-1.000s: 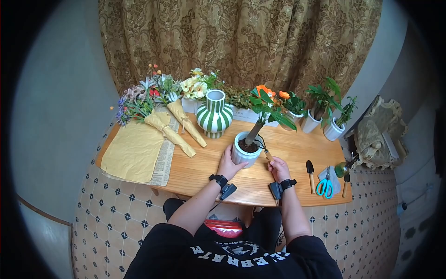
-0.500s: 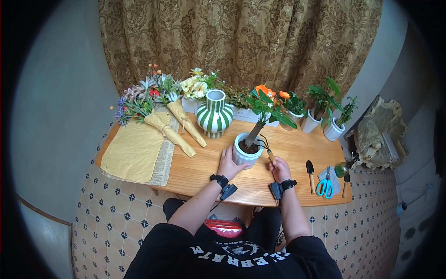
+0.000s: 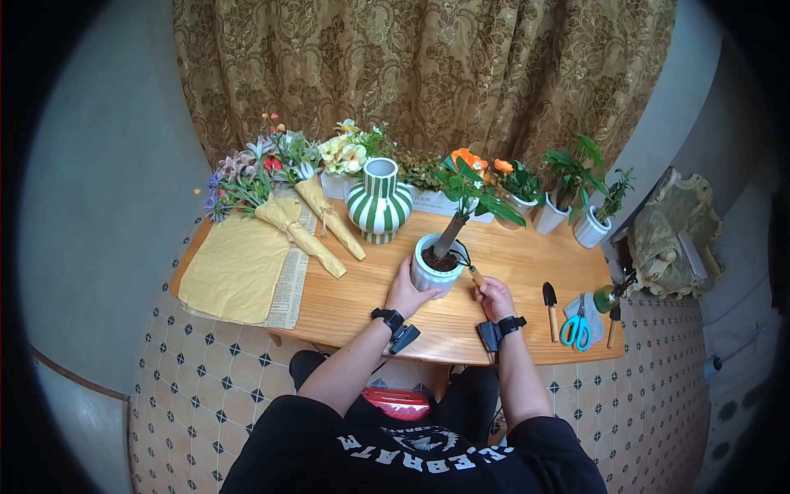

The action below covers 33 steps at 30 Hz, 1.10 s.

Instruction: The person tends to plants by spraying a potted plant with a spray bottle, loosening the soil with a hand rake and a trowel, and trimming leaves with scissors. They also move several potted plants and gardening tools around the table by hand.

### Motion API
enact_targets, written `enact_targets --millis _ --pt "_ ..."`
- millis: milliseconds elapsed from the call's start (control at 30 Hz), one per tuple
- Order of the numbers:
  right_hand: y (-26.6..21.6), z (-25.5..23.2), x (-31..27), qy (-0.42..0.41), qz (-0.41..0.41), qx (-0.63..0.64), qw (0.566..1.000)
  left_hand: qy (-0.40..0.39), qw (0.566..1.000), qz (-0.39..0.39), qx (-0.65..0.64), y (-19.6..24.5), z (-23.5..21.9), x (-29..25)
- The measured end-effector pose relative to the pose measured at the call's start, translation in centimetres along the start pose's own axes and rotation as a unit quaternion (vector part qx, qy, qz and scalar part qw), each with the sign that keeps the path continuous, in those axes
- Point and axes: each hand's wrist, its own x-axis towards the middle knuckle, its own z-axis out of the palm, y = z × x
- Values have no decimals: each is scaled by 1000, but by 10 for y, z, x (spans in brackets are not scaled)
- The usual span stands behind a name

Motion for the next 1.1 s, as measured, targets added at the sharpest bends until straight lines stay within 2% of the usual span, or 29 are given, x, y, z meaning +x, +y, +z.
enact_targets --millis 200,300,667,1100 --pt "3 -4 2 1 -1 -10 1000 9 1000 9 23 -3 2 0" --pt "0 4 0 30 -1 -36 999 14 999 14 37 -2 2 0" --pt "-2 5 -2 21 -9 4 1000 25 993 29 108 5 0 0" --pt "-3 4 -3 11 -5 -2 1000 18 995 30 91 11 -2 -1"
